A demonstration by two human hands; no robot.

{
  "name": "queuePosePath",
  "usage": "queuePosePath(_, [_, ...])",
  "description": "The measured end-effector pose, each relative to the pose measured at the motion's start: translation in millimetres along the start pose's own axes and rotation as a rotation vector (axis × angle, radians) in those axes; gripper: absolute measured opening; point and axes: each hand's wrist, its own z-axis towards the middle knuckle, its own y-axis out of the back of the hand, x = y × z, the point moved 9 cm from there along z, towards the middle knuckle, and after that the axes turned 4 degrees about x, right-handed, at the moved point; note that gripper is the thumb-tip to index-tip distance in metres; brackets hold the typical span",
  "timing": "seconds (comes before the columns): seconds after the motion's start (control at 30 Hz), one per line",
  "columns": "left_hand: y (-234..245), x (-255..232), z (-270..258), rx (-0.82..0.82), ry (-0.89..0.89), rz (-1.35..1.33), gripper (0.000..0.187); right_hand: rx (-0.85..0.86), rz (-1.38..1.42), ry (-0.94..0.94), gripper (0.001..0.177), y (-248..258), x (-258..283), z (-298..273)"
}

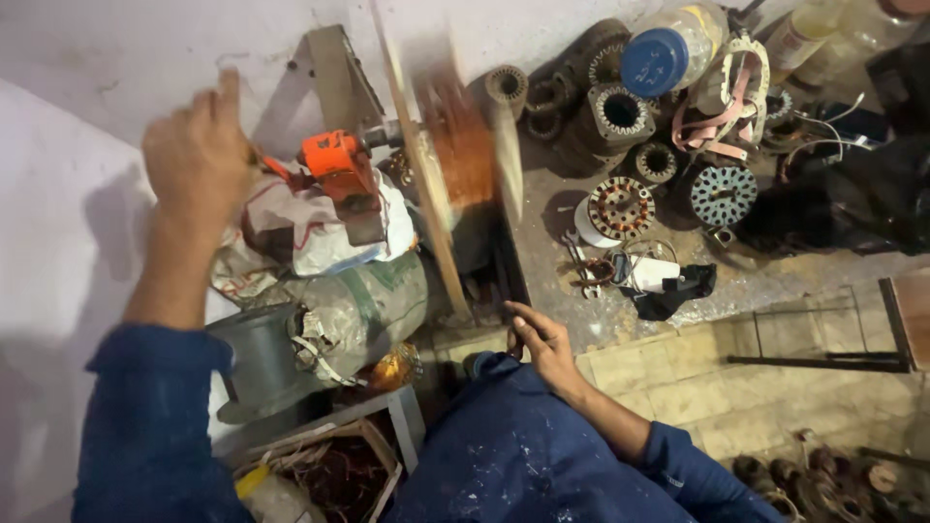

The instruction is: The person operates a manual winding machine to wrap copper wire onto a wooden former, then removes the wound coil and shapes it by hand into a looped form on a workbench.

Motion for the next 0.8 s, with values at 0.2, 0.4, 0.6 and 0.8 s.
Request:
queuePosePath(0.2, [-89, 35, 30, -0.024, -0.008, -0.207, 0.035, -0.017, -0.002, -0.037, 0.037, 5, -6, -5])
queuePosePath(0.4, [-223, 38, 22, 0.184, 0.165, -0.276, 0.036, 0.021, -0.002, -0.023, 0.037, 4, -9, -9])
queuePosePath(0.6, [-291, -7, -65, 0.602, 0.477, -0.439, 0.048, 0.020, 0.023, 0.017, 0.037, 5, -1, -9])
queuePosePath(0.8, [-202, -59, -129, 0.581, 0.359, -0.280, 0.039, 0.009, -0.006, 0.012, 0.037, 3, 2, -10])
